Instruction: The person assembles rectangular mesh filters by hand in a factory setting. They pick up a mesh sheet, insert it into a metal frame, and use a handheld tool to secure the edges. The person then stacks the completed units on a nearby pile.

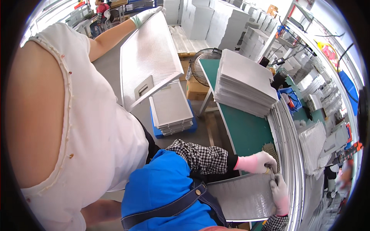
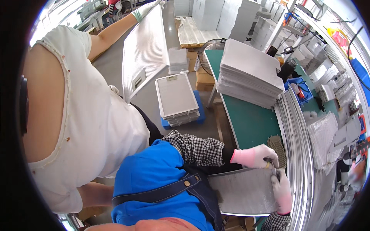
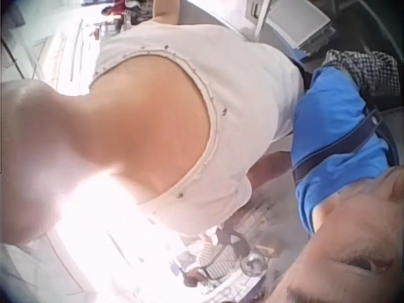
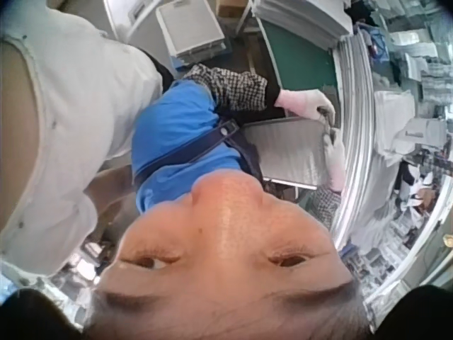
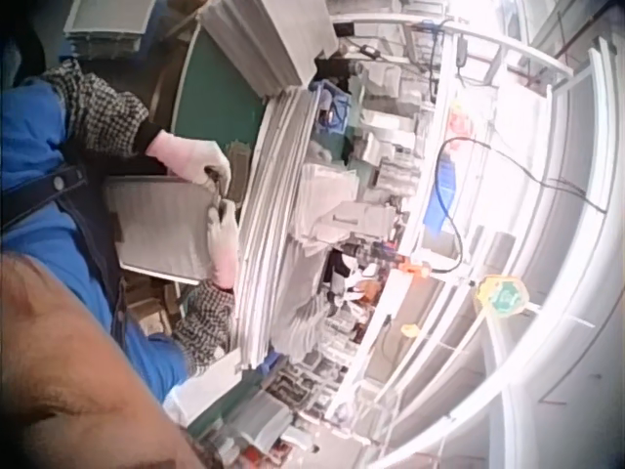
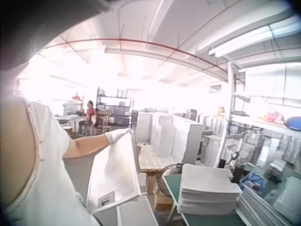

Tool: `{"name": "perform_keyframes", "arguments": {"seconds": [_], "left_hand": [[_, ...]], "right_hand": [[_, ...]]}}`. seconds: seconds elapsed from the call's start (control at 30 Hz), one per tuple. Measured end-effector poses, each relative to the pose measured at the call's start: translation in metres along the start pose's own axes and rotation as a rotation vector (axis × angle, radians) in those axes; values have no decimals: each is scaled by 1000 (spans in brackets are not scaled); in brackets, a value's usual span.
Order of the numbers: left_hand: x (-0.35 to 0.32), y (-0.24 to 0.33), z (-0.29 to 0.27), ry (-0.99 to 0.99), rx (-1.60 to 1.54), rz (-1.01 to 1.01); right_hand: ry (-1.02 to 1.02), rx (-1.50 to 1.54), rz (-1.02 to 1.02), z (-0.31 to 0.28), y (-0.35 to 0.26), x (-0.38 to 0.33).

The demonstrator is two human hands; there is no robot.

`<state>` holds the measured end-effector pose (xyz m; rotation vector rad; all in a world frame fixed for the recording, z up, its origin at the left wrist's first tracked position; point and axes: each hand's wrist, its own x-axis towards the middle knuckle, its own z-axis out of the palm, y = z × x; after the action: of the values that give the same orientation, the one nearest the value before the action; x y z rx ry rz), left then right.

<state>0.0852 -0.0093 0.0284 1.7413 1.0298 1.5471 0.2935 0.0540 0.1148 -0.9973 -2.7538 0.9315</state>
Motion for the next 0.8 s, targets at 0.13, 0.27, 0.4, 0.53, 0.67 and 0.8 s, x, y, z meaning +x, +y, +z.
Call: {"name": "perform_keyframes", "arguments": {"seconds": [0.13, 0.27, 0.4, 0.53, 0.67, 0.8], "left_hand": [[5, 6, -13, -160, -178, -245], [2, -13, -7, -25, -78, -160], [-1, -25, 4, 46, 48, -81], [2, -18, 19, 82, 131, -188], [-2, -39, 7, 138, 27, -228], [1, -20, -2, -9, -153, -475]], "right_hand": [[-101, 8, 12, -1, 16, 4], [145, -123, -142, 11, 24, 8], [368, -356, -246, 29, 51, 10], [407, -490, -204, 30, 46, 7], [474, -609, -280, 37, 40, 14], [501, -617, -352, 34, 37, 7]]}}
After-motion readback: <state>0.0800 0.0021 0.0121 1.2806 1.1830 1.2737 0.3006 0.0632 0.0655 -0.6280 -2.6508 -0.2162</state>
